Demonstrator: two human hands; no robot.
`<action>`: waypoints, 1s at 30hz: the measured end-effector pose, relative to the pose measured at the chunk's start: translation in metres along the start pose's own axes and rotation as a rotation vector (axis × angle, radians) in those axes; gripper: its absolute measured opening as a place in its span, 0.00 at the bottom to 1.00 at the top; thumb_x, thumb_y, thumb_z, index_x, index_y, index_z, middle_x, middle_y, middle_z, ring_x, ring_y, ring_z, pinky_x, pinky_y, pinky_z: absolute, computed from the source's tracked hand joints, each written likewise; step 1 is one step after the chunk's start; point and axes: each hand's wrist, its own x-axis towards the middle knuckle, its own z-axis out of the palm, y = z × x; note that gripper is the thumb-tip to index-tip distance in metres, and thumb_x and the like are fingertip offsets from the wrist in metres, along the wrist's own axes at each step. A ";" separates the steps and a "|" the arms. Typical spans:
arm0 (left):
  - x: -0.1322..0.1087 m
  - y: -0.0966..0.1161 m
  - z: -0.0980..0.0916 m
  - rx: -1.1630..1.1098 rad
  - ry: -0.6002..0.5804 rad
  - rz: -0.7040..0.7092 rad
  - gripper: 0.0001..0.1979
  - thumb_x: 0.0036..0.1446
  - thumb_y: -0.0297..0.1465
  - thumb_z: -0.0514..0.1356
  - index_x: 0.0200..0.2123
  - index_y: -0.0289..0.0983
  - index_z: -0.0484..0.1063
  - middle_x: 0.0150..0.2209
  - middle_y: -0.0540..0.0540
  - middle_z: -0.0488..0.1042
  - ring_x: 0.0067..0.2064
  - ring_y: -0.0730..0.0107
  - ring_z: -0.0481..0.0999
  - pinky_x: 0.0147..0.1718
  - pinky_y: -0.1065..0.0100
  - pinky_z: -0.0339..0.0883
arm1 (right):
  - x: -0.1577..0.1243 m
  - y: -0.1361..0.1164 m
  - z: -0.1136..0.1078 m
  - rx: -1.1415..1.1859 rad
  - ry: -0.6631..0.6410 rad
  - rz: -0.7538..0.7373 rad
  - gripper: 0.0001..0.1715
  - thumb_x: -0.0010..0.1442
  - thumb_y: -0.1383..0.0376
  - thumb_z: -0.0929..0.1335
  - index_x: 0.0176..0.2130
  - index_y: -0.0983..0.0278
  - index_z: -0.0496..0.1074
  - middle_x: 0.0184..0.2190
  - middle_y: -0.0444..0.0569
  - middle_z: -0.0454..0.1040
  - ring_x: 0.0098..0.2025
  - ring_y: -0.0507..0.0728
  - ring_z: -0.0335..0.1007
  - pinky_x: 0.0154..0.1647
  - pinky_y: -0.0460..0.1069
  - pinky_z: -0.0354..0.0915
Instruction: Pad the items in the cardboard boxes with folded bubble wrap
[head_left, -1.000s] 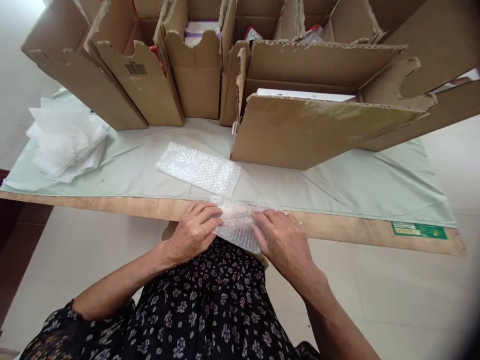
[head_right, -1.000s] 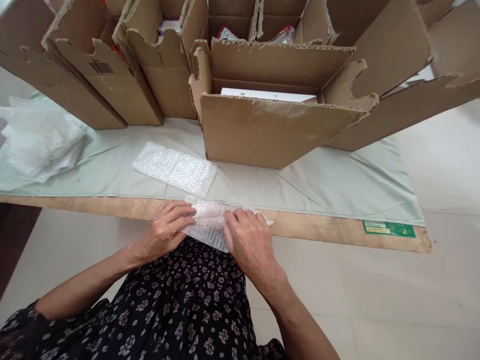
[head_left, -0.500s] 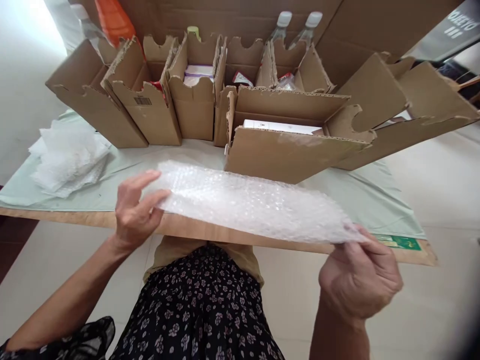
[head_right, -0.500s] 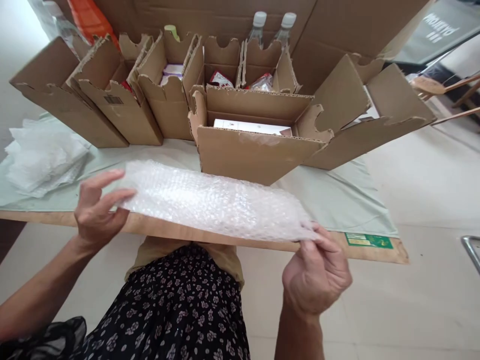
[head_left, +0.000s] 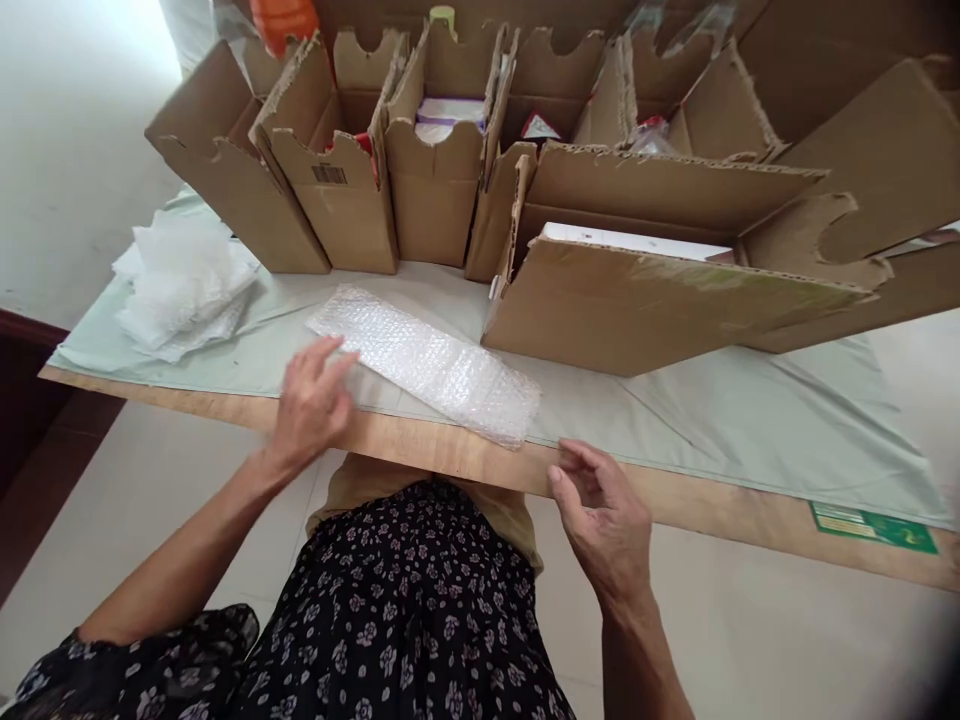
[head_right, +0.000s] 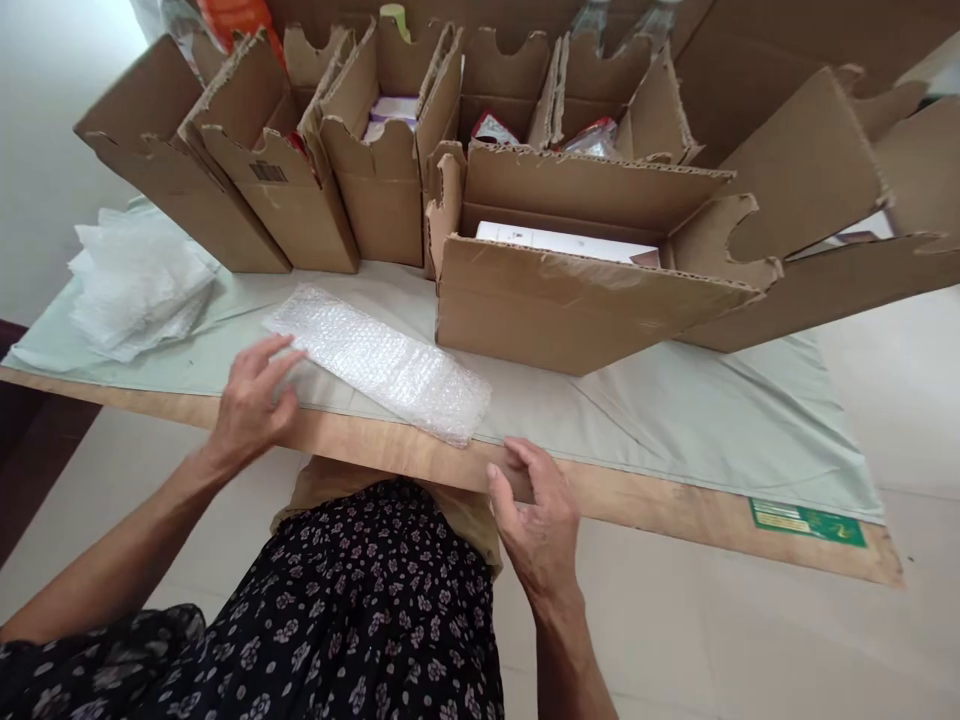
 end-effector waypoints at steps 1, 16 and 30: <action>-0.007 0.018 0.001 -0.044 -0.019 0.040 0.27 0.58 0.18 0.58 0.60 0.40 0.72 0.63 0.37 0.72 0.66 0.46 0.70 0.64 0.37 0.66 | 0.005 0.000 0.003 -0.057 -0.010 -0.032 0.22 0.67 0.55 0.70 0.56 0.61 0.75 0.47 0.54 0.81 0.42 0.61 0.77 0.47 0.59 0.73; -0.023 0.117 0.029 -0.397 0.060 0.104 0.15 0.65 0.25 0.61 0.53 0.39 0.76 0.53 0.38 0.81 0.61 0.52 0.76 0.61 0.42 0.71 | 0.015 -0.067 0.019 0.156 -0.058 -0.421 0.17 0.65 0.71 0.71 0.52 0.58 0.73 0.34 0.45 0.80 0.33 0.56 0.75 0.39 0.54 0.68; -0.035 0.106 0.008 -0.793 0.064 -0.445 0.14 0.73 0.36 0.55 0.45 0.39 0.80 0.35 0.48 0.81 0.37 0.66 0.80 0.36 0.67 0.76 | 0.070 -0.054 0.042 0.284 -0.430 -0.190 0.38 0.63 0.57 0.73 0.68 0.56 0.63 0.63 0.56 0.73 0.62 0.65 0.72 0.56 0.61 0.74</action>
